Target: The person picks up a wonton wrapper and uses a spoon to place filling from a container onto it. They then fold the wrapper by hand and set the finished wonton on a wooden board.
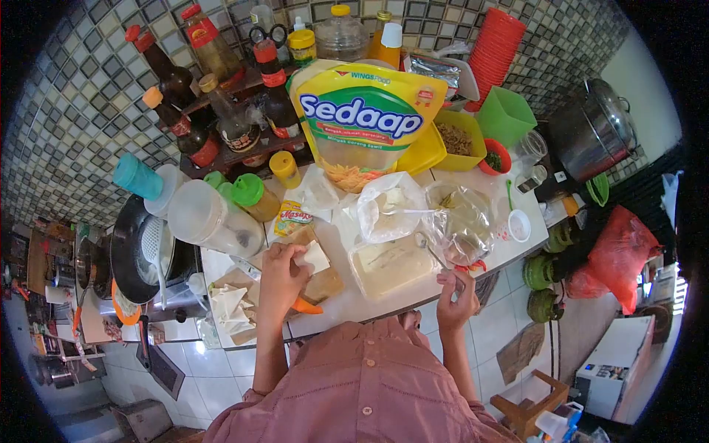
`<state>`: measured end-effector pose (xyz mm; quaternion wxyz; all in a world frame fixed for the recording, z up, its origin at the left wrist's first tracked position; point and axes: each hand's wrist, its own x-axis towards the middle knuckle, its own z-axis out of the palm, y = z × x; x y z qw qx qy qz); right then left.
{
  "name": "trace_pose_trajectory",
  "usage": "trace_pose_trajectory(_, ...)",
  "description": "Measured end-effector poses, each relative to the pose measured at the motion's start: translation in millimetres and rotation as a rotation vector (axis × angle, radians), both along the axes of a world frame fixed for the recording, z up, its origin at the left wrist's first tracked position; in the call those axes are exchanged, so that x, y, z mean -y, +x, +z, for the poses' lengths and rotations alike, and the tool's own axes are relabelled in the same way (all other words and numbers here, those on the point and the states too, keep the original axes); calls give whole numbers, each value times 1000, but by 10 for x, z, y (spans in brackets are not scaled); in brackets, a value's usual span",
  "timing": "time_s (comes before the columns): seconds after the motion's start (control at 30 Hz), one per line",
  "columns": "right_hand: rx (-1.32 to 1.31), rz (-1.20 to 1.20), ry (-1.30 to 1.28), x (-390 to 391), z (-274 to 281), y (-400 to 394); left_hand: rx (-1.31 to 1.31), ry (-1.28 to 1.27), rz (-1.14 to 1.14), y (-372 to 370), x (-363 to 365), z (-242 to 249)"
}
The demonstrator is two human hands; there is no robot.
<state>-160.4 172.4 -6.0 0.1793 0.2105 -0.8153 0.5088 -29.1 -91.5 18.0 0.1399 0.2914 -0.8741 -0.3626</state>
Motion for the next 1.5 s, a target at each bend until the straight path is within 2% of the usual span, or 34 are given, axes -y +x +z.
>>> trace_pose_trajectory(0.07,59,4,-80,26,5,2,2,-12,5,4,-7,29)
trace_pose_trajectory(0.13,117,10,-160,69,37,8,-28,-167,-58,5,-6,45)
trace_pose_trajectory(0.27,273,-10,-299,147,118,9,-44,-131,-58,-9,-27,37)
trace_pose_trajectory(0.33,312,-20,-345,156,107,-3,-70,30,28,-21,-53,9)
trace_pose_trajectory(0.4,387,-32,-469,146,61,-24,-96,44,53,-33,-64,1)
trace_pose_trajectory(0.67,469,-70,-626,81,16,-76,-142,174,146,23,-55,-36)
trace_pose_trajectory(0.73,483,-88,-649,64,3,-88,-281,356,183,39,-28,-149)
trace_pose_trajectory(0.77,498,-85,-672,54,2,-92,-281,357,183,38,-34,-125)
trace_pose_trajectory(0.83,514,-83,-695,33,-4,-96,-385,551,193,34,-51,-57)
trace_pose_trajectory(1.03,568,-85,-741,-45,-43,-116,-458,710,259,32,-93,-85)
trace_pose_trajectory(1.1,574,-87,-762,-52,-9,-115,-474,750,243,-5,-164,68)
trace_pose_trajectory(1.23,547,-100,-744,-71,-10,-129,-487,790,217,0,-170,122)
trace_pose_trajectory(1.3,618,-88,-521,-64,78,-123,-483,768,225,22,-142,112)
trace_pose_trajectory(1.43,578,-207,-381,-137,-248,-236,-470,684,263,90,-67,54)
trace_pose_trajectory(1.5,-34,-497,-24,-7,-162,-259,-477,681,276,117,-48,62)
